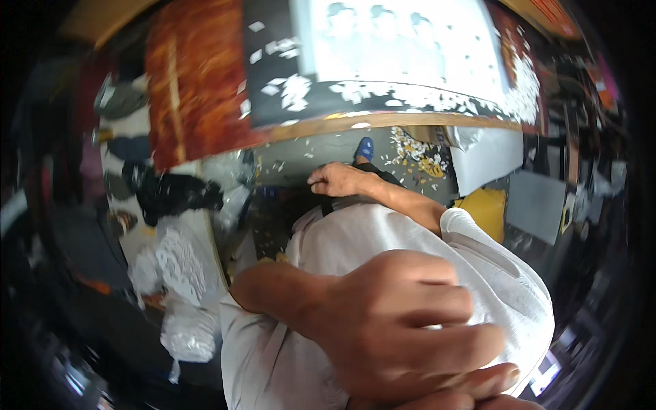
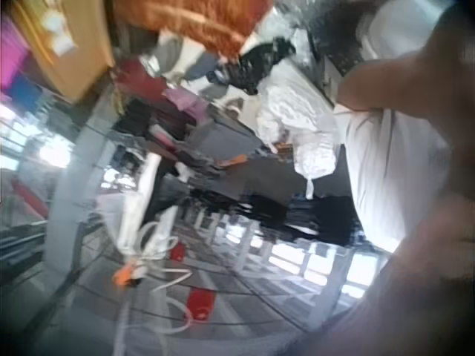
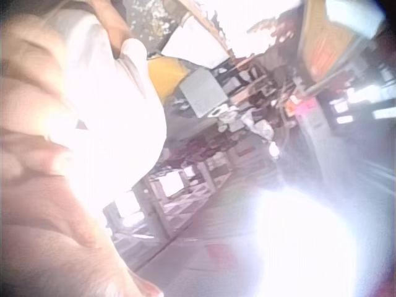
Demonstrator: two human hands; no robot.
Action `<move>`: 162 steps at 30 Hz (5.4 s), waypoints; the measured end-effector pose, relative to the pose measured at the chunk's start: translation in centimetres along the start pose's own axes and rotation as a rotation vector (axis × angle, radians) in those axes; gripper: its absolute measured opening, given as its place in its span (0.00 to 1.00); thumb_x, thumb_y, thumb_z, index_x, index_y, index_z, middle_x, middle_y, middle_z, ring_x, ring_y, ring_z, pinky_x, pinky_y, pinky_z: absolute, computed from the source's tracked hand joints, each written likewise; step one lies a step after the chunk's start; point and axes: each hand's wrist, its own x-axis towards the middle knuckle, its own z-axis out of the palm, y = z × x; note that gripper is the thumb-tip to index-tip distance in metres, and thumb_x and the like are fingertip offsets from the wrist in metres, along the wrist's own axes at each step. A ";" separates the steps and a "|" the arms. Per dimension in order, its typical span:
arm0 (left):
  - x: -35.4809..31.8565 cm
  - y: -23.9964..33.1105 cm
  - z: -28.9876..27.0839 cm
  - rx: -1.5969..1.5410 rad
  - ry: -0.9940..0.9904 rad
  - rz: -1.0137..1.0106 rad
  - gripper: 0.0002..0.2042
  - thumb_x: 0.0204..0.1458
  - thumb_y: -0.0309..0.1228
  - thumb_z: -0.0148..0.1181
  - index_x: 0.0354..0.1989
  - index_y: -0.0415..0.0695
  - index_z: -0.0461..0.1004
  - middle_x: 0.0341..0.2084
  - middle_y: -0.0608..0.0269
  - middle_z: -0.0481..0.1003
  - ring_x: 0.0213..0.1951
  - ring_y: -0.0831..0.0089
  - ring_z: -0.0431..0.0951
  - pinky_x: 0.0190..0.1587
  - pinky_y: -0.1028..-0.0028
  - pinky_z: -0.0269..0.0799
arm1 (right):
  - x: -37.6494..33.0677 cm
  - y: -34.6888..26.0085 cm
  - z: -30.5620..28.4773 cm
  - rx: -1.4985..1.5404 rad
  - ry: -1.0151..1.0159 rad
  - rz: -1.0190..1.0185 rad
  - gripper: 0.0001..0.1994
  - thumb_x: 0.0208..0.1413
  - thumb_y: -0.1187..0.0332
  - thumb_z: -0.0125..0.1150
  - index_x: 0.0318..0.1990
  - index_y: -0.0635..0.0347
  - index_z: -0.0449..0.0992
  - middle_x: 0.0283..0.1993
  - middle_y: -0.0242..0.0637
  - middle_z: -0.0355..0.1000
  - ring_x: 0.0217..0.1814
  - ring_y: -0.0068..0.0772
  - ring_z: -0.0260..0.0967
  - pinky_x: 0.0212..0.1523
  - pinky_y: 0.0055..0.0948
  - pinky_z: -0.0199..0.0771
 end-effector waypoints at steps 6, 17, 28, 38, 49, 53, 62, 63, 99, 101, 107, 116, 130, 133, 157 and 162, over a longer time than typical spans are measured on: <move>8.3 -8.4 6.3 -0.179 -0.149 -0.094 0.06 0.60 0.29 0.66 0.40 0.39 0.81 0.36 0.57 0.82 0.28 0.65 0.80 0.31 0.70 0.77 | -12.6 7.0 -13.7 0.239 0.138 -0.017 0.16 0.66 0.63 0.65 0.56 0.61 0.82 0.48 0.45 0.83 0.51 0.41 0.81 0.55 0.36 0.79; 4.6 -36.8 15.5 -0.813 0.291 -1.543 0.13 0.68 0.35 0.61 0.53 0.39 0.76 0.54 0.58 0.77 0.56 0.56 0.82 0.37 0.68 0.77 | -23.9 20.0 -35.3 0.285 1.129 0.237 0.16 0.66 0.69 0.63 0.58 0.64 0.82 0.47 0.37 0.84 0.47 0.25 0.78 0.52 0.28 0.78; 3.7 -43.3 21.5 -1.210 0.812 -1.329 0.10 0.66 0.40 0.59 0.47 0.48 0.76 0.52 0.66 0.73 0.63 0.57 0.77 0.47 0.64 0.76 | -18.0 20.6 -42.7 -0.462 0.407 -0.090 0.21 0.58 0.73 0.66 0.59 0.44 0.83 0.50 0.41 0.76 0.47 0.47 0.78 0.47 0.44 0.80; 4.4 -43.3 27.9 -1.010 1.169 -1.025 0.14 0.69 0.42 0.57 0.53 0.45 0.75 0.47 0.69 0.79 0.53 0.60 0.84 0.40 0.67 0.79 | -16.7 23.1 -46.7 -0.437 0.068 -0.336 0.14 0.60 0.68 0.67 0.53 0.49 0.87 0.48 0.38 0.76 0.50 0.43 0.77 0.52 0.41 0.77; 5.8 -45.1 29.4 -0.607 1.219 -0.953 0.20 0.72 0.40 0.56 0.61 0.36 0.75 0.58 0.67 0.80 0.25 0.79 0.74 0.26 0.76 0.73 | -13.7 24.6 -48.0 0.249 0.272 -0.214 0.08 0.65 0.73 0.63 0.48 0.60 0.85 0.45 0.35 0.80 0.48 0.34 0.78 0.50 0.35 0.77; 7.5 -44.2 29.2 -0.533 1.297 -1.129 0.20 0.73 0.38 0.55 0.63 0.36 0.75 0.64 0.67 0.78 0.24 0.79 0.74 0.26 0.78 0.74 | -14.0 24.7 -51.9 0.660 0.615 0.020 0.09 0.71 0.70 0.59 0.51 0.61 0.81 0.45 0.33 0.81 0.45 0.25 0.78 0.42 0.27 0.80; 13.9 -39.4 25.5 0.292 0.490 -1.480 0.23 0.69 0.41 0.58 0.54 0.27 0.78 0.23 0.58 0.80 0.19 0.74 0.80 0.22 0.73 0.75 | -16.1 25.3 -47.5 0.287 0.226 -0.159 0.09 0.70 0.67 0.62 0.49 0.63 0.83 0.41 0.37 0.79 0.39 0.26 0.75 0.42 0.28 0.77; 14.1 -40.6 25.0 0.265 0.495 -1.455 0.21 0.70 0.41 0.57 0.50 0.29 0.78 0.23 0.58 0.80 0.20 0.75 0.80 0.22 0.74 0.75 | -15.6 25.2 -46.9 0.291 0.208 -0.194 0.09 0.69 0.68 0.62 0.49 0.63 0.83 0.41 0.37 0.79 0.39 0.27 0.75 0.43 0.29 0.77; 10.6 -47.7 21.6 1.194 0.218 -1.077 0.24 0.64 0.37 0.60 0.68 0.44 0.73 0.44 0.50 0.75 0.38 0.50 0.81 0.43 0.57 0.80 | -23.9 22.9 -46.3 -0.003 -0.561 -0.118 0.04 0.56 0.68 0.69 0.36 0.55 0.86 0.30 0.31 0.81 0.33 0.32 0.78 0.37 0.34 0.77; 10.9 -47.1 22.3 1.181 0.232 -1.051 0.22 0.62 0.33 0.62 0.65 0.44 0.75 0.45 0.49 0.75 0.40 0.49 0.81 0.44 0.57 0.80 | -25.1 23.4 -47.0 -0.117 -0.523 -0.088 0.06 0.56 0.69 0.68 0.39 0.57 0.85 0.33 0.35 0.82 0.36 0.38 0.79 0.41 0.37 0.78; 11.1 -45.6 26.2 0.981 0.280 -0.808 0.08 0.59 0.30 0.64 0.44 0.42 0.81 0.38 0.52 0.79 0.36 0.50 0.81 0.39 0.57 0.78 | -25.3 25.9 -51.0 -0.182 0.416 -0.049 0.11 0.57 0.78 0.65 0.47 0.60 0.84 0.44 0.47 0.79 0.44 0.50 0.78 0.49 0.42 0.79; 10.5 -44.3 31.1 -0.450 0.643 -1.647 0.13 0.66 0.39 0.62 0.47 0.42 0.79 0.39 0.64 0.82 0.45 0.68 0.87 0.27 0.74 0.73 | -25.3 27.8 -49.1 -0.464 0.179 -0.270 0.25 0.51 0.71 0.74 0.59 0.50 0.82 0.56 0.38 0.72 0.58 0.45 0.74 0.59 0.41 0.76; 6.9 -46.2 33.9 -1.116 1.117 -1.158 0.15 0.68 0.45 0.60 0.48 0.46 0.79 0.29 0.73 0.75 0.29 0.77 0.78 0.23 0.80 0.62 | -23.6 29.3 -49.1 -0.419 0.210 -0.275 0.10 0.61 0.69 0.66 0.49 0.49 0.85 0.48 0.36 0.77 0.49 0.45 0.78 0.51 0.39 0.78; 7.4 -46.3 33.7 -1.052 1.055 -1.209 0.18 0.68 0.44 0.61 0.55 0.43 0.78 0.30 0.73 0.73 0.26 0.82 0.72 0.23 0.81 0.61 | -22.5 29.1 -48.8 -0.420 0.426 -0.326 0.08 0.68 0.69 0.58 0.49 0.52 0.82 0.45 0.36 0.77 0.46 0.43 0.78 0.49 0.39 0.79; 8.7 -45.3 32.2 -0.592 0.942 -1.465 0.15 0.70 0.38 0.59 0.57 0.42 0.79 0.47 0.65 0.82 0.39 0.73 0.87 0.24 0.80 0.74 | -22.1 28.3 -53.4 -0.235 0.208 -0.240 0.06 0.56 0.65 0.73 0.34 0.55 0.84 0.33 0.37 0.76 0.44 0.41 0.79 0.44 0.38 0.77; 8.3 -45.2 31.8 -0.807 0.985 -1.381 0.16 0.70 0.37 0.59 0.58 0.40 0.77 0.46 0.61 0.82 0.40 0.70 0.88 0.27 0.76 0.80 | -30.3 26.8 -51.6 -0.240 -0.460 -0.047 0.04 0.50 0.67 0.72 0.32 0.55 0.86 0.30 0.38 0.81 0.37 0.39 0.79 0.39 0.38 0.76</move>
